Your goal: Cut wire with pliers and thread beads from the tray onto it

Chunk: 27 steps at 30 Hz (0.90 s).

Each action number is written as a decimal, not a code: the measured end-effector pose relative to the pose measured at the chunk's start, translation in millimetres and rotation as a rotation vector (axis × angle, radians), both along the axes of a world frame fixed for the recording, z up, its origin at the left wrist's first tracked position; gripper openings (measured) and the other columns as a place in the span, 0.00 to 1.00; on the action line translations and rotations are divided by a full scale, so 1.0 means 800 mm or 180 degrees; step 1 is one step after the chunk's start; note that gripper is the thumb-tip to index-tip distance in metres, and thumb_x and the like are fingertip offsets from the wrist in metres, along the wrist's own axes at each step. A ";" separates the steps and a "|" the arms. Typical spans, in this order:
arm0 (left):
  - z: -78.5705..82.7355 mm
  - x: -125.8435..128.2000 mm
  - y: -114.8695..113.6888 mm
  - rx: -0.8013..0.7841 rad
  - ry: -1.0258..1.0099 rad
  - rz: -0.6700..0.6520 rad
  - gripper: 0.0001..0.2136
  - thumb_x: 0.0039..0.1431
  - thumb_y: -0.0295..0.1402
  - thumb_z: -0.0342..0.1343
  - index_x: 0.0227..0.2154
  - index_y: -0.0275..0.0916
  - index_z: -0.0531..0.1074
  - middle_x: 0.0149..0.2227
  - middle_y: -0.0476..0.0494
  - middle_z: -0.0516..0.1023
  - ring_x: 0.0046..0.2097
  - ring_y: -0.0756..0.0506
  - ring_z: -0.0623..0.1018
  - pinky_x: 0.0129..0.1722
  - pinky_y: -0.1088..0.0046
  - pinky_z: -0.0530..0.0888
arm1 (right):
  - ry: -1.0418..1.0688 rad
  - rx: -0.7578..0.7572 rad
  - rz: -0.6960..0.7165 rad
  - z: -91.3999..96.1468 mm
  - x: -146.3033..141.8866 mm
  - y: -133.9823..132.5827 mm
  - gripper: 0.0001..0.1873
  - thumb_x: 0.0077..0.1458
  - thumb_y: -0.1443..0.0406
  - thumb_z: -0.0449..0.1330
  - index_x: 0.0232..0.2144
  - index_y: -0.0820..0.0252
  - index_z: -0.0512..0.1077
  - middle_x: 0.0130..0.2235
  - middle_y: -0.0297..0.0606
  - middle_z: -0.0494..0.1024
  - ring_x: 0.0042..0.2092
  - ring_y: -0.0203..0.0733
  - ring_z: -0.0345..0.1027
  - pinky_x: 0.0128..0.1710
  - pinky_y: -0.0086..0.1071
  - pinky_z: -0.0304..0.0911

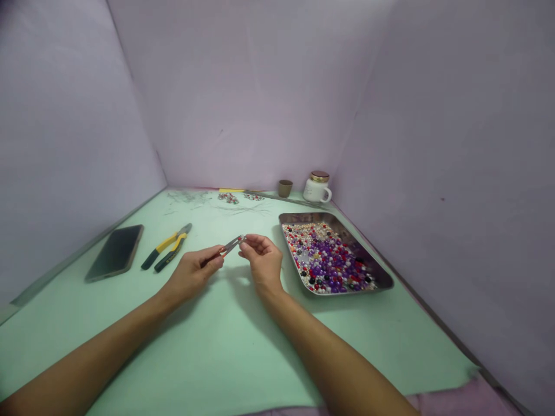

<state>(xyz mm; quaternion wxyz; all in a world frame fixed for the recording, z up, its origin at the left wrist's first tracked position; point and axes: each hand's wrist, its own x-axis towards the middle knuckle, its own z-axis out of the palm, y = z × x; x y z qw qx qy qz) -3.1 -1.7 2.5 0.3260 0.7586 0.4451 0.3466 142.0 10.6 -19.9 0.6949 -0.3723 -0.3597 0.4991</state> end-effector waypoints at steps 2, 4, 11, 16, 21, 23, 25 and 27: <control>0.000 0.000 0.000 0.0018 -0.0014 0.0023 0.10 0.53 0.35 0.42 0.22 0.37 0.62 0.20 0.54 0.54 0.24 0.53 0.54 0.23 0.78 0.54 | 0.0003 -0.0047 0.0008 0.000 -0.001 -0.001 0.11 0.34 0.68 0.64 0.26 0.62 0.70 0.27 0.33 0.73 0.30 0.35 0.67 0.31 0.33 0.67; -0.001 0.000 0.001 0.0019 -0.0026 0.0038 0.10 0.53 0.35 0.43 0.23 0.36 0.63 0.20 0.54 0.55 0.24 0.53 0.55 0.23 0.78 0.54 | 0.0032 -0.0096 0.0033 0.000 -0.002 -0.002 0.11 0.34 0.68 0.64 0.26 0.62 0.70 0.26 0.33 0.73 0.30 0.35 0.67 0.31 0.34 0.67; -0.002 0.000 0.001 0.0050 0.0000 0.0035 0.10 0.53 0.35 0.43 0.21 0.37 0.62 0.21 0.54 0.56 0.24 0.53 0.56 0.24 0.78 0.54 | 0.0123 -0.0064 0.0138 -0.002 -0.003 -0.003 0.12 0.35 0.69 0.65 0.28 0.62 0.70 0.27 0.33 0.73 0.30 0.34 0.67 0.32 0.33 0.67; -0.002 0.001 0.001 -0.0035 -0.0102 0.0036 0.10 0.53 0.35 0.43 0.20 0.36 0.61 0.20 0.53 0.55 0.24 0.53 0.55 0.23 0.78 0.54 | 0.0270 -0.0085 0.0190 -0.002 -0.004 -0.003 0.13 0.34 0.68 0.65 0.27 0.62 0.69 0.27 0.33 0.74 0.29 0.34 0.68 0.32 0.33 0.67; -0.002 0.003 0.001 -0.0123 -0.0200 -0.0113 0.10 0.53 0.35 0.43 0.20 0.37 0.59 0.20 0.54 0.53 0.24 0.54 0.54 0.23 0.78 0.54 | 0.0491 -0.0177 0.0213 -0.002 -0.005 -0.003 0.13 0.33 0.68 0.66 0.27 0.61 0.69 0.27 0.33 0.74 0.29 0.34 0.68 0.33 0.32 0.67; -0.002 0.003 0.001 -0.0131 -0.0219 -0.0076 0.10 0.53 0.35 0.43 0.19 0.37 0.58 0.20 0.54 0.53 0.24 0.54 0.54 0.23 0.77 0.54 | 0.0488 -0.0176 0.0218 -0.002 -0.005 -0.003 0.13 0.33 0.69 0.66 0.27 0.61 0.69 0.27 0.33 0.74 0.29 0.34 0.68 0.33 0.32 0.67; -0.002 0.004 0.000 -0.0136 -0.0242 -0.0020 0.11 0.53 0.35 0.42 0.19 0.37 0.58 0.20 0.54 0.53 0.23 0.54 0.54 0.23 0.77 0.54 | 0.0451 -0.0166 0.0211 -0.002 -0.005 -0.004 0.13 0.33 0.69 0.66 0.27 0.61 0.69 0.27 0.33 0.74 0.29 0.34 0.68 0.33 0.32 0.67; -0.001 0.005 -0.001 -0.0140 -0.0257 0.0011 0.11 0.52 0.36 0.42 0.18 0.37 0.59 0.20 0.54 0.54 0.23 0.54 0.54 0.22 0.77 0.54 | 0.0407 -0.0160 0.0193 -0.002 -0.005 -0.004 0.13 0.33 0.69 0.65 0.27 0.61 0.69 0.27 0.33 0.74 0.30 0.35 0.68 0.33 0.33 0.67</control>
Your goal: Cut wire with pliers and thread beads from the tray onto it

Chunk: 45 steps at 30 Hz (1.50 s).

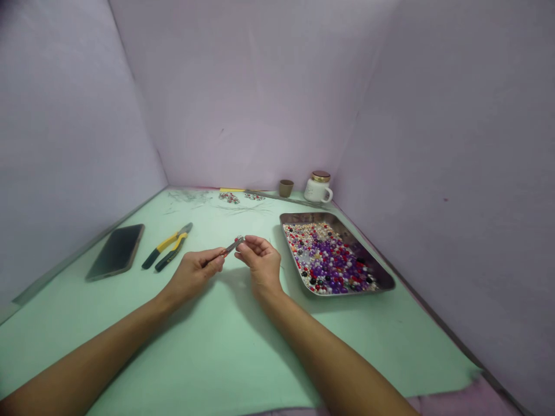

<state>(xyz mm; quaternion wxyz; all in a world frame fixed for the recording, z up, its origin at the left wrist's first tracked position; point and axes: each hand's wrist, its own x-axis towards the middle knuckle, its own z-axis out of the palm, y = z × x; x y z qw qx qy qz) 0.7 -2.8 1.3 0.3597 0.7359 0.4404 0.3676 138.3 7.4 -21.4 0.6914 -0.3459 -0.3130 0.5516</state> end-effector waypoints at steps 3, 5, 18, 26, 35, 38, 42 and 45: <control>0.000 0.000 0.000 0.0045 0.0051 0.0038 0.11 0.52 0.36 0.43 0.20 0.36 0.62 0.20 0.53 0.55 0.23 0.53 0.55 0.23 0.78 0.54 | -0.0102 0.0017 -0.0062 0.000 0.000 0.000 0.13 0.34 0.68 0.65 0.27 0.62 0.69 0.27 0.34 0.74 0.30 0.35 0.68 0.33 0.33 0.68; -0.001 -0.001 0.000 0.0110 0.0121 0.0087 0.10 0.52 0.35 0.43 0.23 0.36 0.65 0.20 0.53 0.57 0.24 0.53 0.56 0.24 0.77 0.55 | -0.0188 0.0030 -0.0128 -0.001 0.000 0.000 0.12 0.34 0.68 0.65 0.26 0.62 0.69 0.26 0.34 0.73 0.30 0.35 0.67 0.33 0.33 0.68; 0.000 -0.002 0.000 0.0087 0.0133 0.0161 0.11 0.52 0.36 0.43 0.20 0.36 0.63 0.20 0.53 0.56 0.23 0.53 0.56 0.22 0.78 0.55 | -0.0271 0.0005 -0.0152 0.001 -0.001 0.000 0.12 0.33 0.68 0.65 0.25 0.62 0.69 0.25 0.32 0.72 0.29 0.35 0.67 0.32 0.34 0.68; 0.000 -0.003 0.000 0.0111 0.0122 0.0222 0.11 0.52 0.36 0.44 0.19 0.37 0.62 0.19 0.54 0.54 0.23 0.53 0.54 0.22 0.78 0.54 | -0.0248 0.0025 -0.0146 0.001 -0.001 -0.001 0.11 0.33 0.68 0.65 0.25 0.62 0.69 0.25 0.32 0.72 0.28 0.34 0.66 0.31 0.33 0.68; 0.005 -0.008 0.004 0.0326 0.0254 0.0597 0.12 0.52 0.37 0.43 0.18 0.37 0.59 0.18 0.54 0.55 0.22 0.53 0.56 0.22 0.78 0.55 | -0.0253 0.0000 -0.0121 0.001 0.000 0.000 0.11 0.35 0.69 0.65 0.26 0.62 0.69 0.26 0.33 0.74 0.29 0.35 0.67 0.31 0.33 0.68; -0.002 -0.017 0.017 0.0560 0.0761 0.0997 0.12 0.53 0.38 0.41 0.20 0.37 0.62 0.18 0.53 0.57 0.23 0.52 0.58 0.23 0.78 0.56 | -0.0199 -0.0005 -0.0078 -0.001 0.001 0.001 0.11 0.35 0.68 0.65 0.27 0.62 0.69 0.26 0.33 0.74 0.29 0.34 0.67 0.31 0.32 0.67; -0.023 -0.031 0.036 0.0544 0.2066 0.1382 0.12 0.52 0.39 0.43 0.24 0.38 0.67 0.22 0.47 0.66 0.25 0.48 0.65 0.23 0.75 0.57 | -0.0075 -0.0046 0.0025 -0.004 0.002 0.003 0.13 0.35 0.68 0.65 0.28 0.62 0.69 0.25 0.32 0.73 0.28 0.33 0.67 0.30 0.30 0.67; -0.034 -0.037 0.045 0.0539 0.2567 0.1357 0.12 0.51 0.38 0.44 0.29 0.38 0.70 0.30 0.41 0.70 0.30 0.44 0.69 0.24 0.72 0.60 | 0.0003 -0.0080 0.0115 -0.003 0.003 0.003 0.14 0.35 0.68 0.65 0.29 0.62 0.69 0.26 0.32 0.73 0.28 0.33 0.67 0.29 0.29 0.67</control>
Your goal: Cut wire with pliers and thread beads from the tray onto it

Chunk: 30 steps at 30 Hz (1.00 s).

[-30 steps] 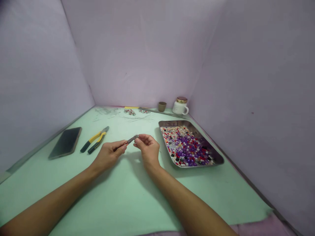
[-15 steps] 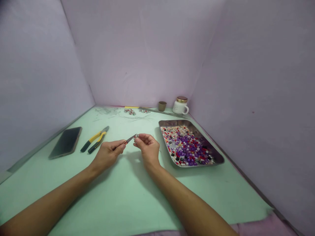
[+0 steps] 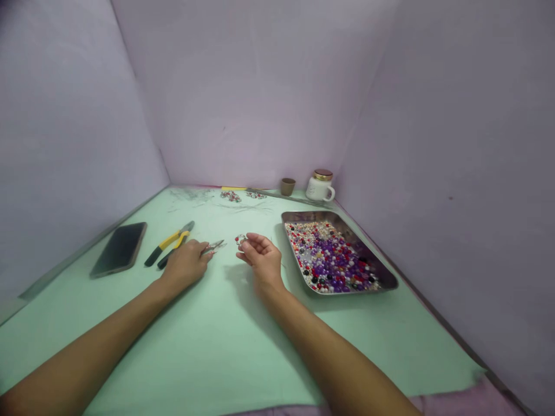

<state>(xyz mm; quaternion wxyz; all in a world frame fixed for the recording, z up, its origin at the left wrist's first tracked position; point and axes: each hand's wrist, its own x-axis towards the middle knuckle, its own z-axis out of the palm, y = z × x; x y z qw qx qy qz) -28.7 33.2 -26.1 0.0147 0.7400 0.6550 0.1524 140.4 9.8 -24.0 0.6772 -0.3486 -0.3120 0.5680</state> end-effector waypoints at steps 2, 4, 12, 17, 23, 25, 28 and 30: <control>0.000 0.000 0.001 0.0094 0.0005 -0.0103 0.12 0.51 0.36 0.45 0.31 0.38 0.71 0.33 0.39 0.71 0.35 0.41 0.70 0.30 0.69 0.63 | 0.0035 -0.0010 0.0047 0.001 0.000 0.000 0.15 0.34 0.68 0.65 0.29 0.62 0.69 0.26 0.32 0.73 0.28 0.32 0.67 0.29 0.29 0.67; 0.004 0.004 -0.002 0.0296 -0.0336 -0.0260 0.12 0.51 0.34 0.45 0.33 0.38 0.72 0.36 0.39 0.72 0.40 0.41 0.69 0.37 0.67 0.63 | 0.0049 -0.0012 0.0091 0.001 -0.001 -0.001 0.15 0.34 0.68 0.66 0.30 0.62 0.69 0.26 0.32 0.73 0.28 0.33 0.67 0.30 0.29 0.67; 0.027 0.029 -0.032 -0.0761 -0.3167 -0.0671 0.14 0.48 0.39 0.49 0.29 0.34 0.72 0.26 0.46 0.73 0.28 0.49 0.69 0.27 0.75 0.65 | -0.0164 -0.0026 0.0408 -0.007 -0.015 -0.011 0.15 0.33 0.68 0.66 0.29 0.61 0.69 0.25 0.32 0.73 0.28 0.34 0.67 0.31 0.32 0.67; 0.027 0.027 -0.028 -0.0619 -0.3054 -0.0530 0.08 0.44 0.35 0.52 0.24 0.34 0.71 0.24 0.47 0.72 0.27 0.50 0.69 0.28 0.75 0.64 | -0.0751 -0.0123 0.0666 -0.011 -0.016 -0.012 0.14 0.34 0.67 0.64 0.29 0.62 0.69 0.28 0.36 0.74 0.31 0.37 0.68 0.31 0.33 0.66; 0.014 0.017 -0.021 -0.0182 -0.1612 -0.0819 0.08 0.47 0.33 0.48 0.24 0.38 0.71 0.26 0.48 0.73 0.29 0.49 0.70 0.30 0.73 0.64 | -0.2698 0.0568 0.0405 -0.016 -0.001 -0.002 0.14 0.40 0.66 0.60 0.34 0.60 0.71 0.32 0.38 0.75 0.31 0.37 0.67 0.30 0.31 0.63; 0.009 0.018 -0.021 -0.0189 -0.1315 -0.0889 0.07 0.47 0.32 0.48 0.24 0.39 0.71 0.26 0.48 0.73 0.29 0.49 0.70 0.30 0.73 0.63 | -0.3292 0.0951 0.0367 -0.019 0.002 0.000 0.13 0.42 0.67 0.59 0.34 0.58 0.71 0.32 0.36 0.76 0.30 0.36 0.67 0.30 0.30 0.62; 0.007 0.020 -0.023 -0.0274 -0.0964 -0.0950 0.07 0.47 0.31 0.48 0.24 0.41 0.71 0.25 0.49 0.73 0.30 0.48 0.70 0.30 0.73 0.63 | -0.3923 0.1310 0.0402 -0.025 0.005 0.001 0.11 0.43 0.70 0.57 0.33 0.56 0.72 0.30 0.34 0.76 0.30 0.36 0.66 0.32 0.30 0.61; 0.008 0.022 -0.025 -0.0299 -0.0787 -0.0963 0.06 0.47 0.31 0.49 0.24 0.41 0.71 0.24 0.50 0.73 0.31 0.48 0.70 0.30 0.73 0.62 | -0.4144 0.1386 0.0420 -0.027 0.006 0.002 0.11 0.43 0.70 0.56 0.32 0.56 0.72 0.29 0.33 0.75 0.30 0.36 0.66 0.32 0.29 0.60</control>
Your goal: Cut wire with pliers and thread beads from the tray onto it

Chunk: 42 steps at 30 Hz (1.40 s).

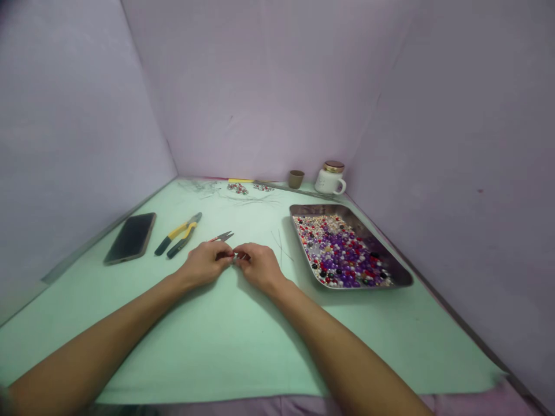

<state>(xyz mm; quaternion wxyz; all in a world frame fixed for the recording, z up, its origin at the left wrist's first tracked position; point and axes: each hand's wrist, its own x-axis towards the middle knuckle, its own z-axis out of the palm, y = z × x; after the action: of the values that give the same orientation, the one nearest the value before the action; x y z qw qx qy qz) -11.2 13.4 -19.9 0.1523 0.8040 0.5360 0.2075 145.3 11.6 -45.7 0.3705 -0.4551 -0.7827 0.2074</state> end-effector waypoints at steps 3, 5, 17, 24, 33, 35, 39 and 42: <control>0.002 0.001 -0.002 0.0067 0.0191 -0.0009 0.06 0.47 0.34 0.49 0.23 0.41 0.70 0.26 0.50 0.73 0.31 0.48 0.71 0.29 0.73 0.62 | -0.0135 0.0057 0.0022 0.000 0.000 0.001 0.11 0.44 0.71 0.56 0.33 0.57 0.71 0.29 0.34 0.75 0.30 0.36 0.66 0.32 0.28 0.60; 0.002 0.001 -0.003 0.0113 0.0299 -0.0009 0.07 0.48 0.34 0.48 0.23 0.41 0.70 0.27 0.49 0.74 0.32 0.47 0.71 0.29 0.73 0.62 | -0.0197 0.0088 0.0040 0.001 -0.001 0.000 0.12 0.44 0.71 0.55 0.35 0.57 0.70 0.30 0.34 0.75 0.30 0.36 0.66 0.32 0.28 0.59; -0.004 0.000 0.001 0.0181 0.0468 0.0031 0.07 0.45 0.30 0.48 0.22 0.42 0.72 0.26 0.47 0.74 0.31 0.44 0.71 0.32 0.69 0.63 | -0.0469 0.0106 0.0113 0.004 -0.006 0.001 0.15 0.45 0.71 0.53 0.38 0.55 0.67 0.30 0.33 0.74 0.31 0.37 0.66 0.33 0.29 0.58; 0.001 0.000 0.000 0.0072 0.0474 0.0115 0.07 0.43 0.31 0.49 0.21 0.43 0.73 0.25 0.47 0.75 0.32 0.44 0.71 0.27 0.72 0.59 | -0.0351 0.0018 0.0208 0.003 -0.006 0.000 0.16 0.43 0.73 0.53 0.37 0.55 0.66 0.28 0.32 0.74 0.29 0.36 0.65 0.30 0.28 0.57; 0.007 -0.010 0.011 -0.1159 -0.1574 0.0231 0.06 0.40 0.34 0.54 0.18 0.37 0.70 0.15 0.52 0.65 0.20 0.52 0.62 0.22 0.75 0.57 | 0.1748 -0.1373 0.0278 0.014 0.011 0.009 0.18 0.44 0.64 0.57 0.40 0.59 0.66 0.35 0.39 0.73 0.33 0.37 0.66 0.28 0.30 0.62; 0.013 -0.012 0.013 -0.1483 -0.2089 0.0269 0.08 0.39 0.36 0.56 0.19 0.35 0.69 0.13 0.54 0.60 0.18 0.54 0.58 0.20 0.77 0.55 | 0.2475 -0.1744 0.0094 0.018 0.012 0.011 0.15 0.43 0.64 0.57 0.37 0.60 0.67 0.34 0.39 0.74 0.32 0.36 0.66 0.28 0.31 0.63; 0.019 -0.013 0.010 -0.1658 -0.2483 0.0105 0.08 0.39 0.36 0.57 0.19 0.35 0.68 0.13 0.55 0.59 0.18 0.55 0.56 0.19 0.77 0.52 | 0.3044 -0.2220 0.0113 0.019 0.008 0.009 0.14 0.38 0.66 0.61 0.33 0.61 0.69 0.31 0.37 0.74 0.28 0.33 0.66 0.27 0.29 0.64; 0.020 -0.011 0.008 -0.1698 -0.2483 0.0079 0.08 0.39 0.35 0.57 0.18 0.35 0.68 0.13 0.55 0.59 0.18 0.55 0.57 0.19 0.77 0.53 | 0.3167 -0.2370 0.0270 0.017 0.003 0.004 0.15 0.38 0.66 0.62 0.33 0.61 0.69 0.31 0.36 0.74 0.27 0.32 0.66 0.26 0.27 0.63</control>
<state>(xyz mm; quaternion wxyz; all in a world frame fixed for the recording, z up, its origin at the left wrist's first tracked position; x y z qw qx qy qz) -20.2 19.9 -4.0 0.5409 0.5924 0.4830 0.3510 147.6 15.2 -31.7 0.4987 -0.3711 -0.4089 0.6682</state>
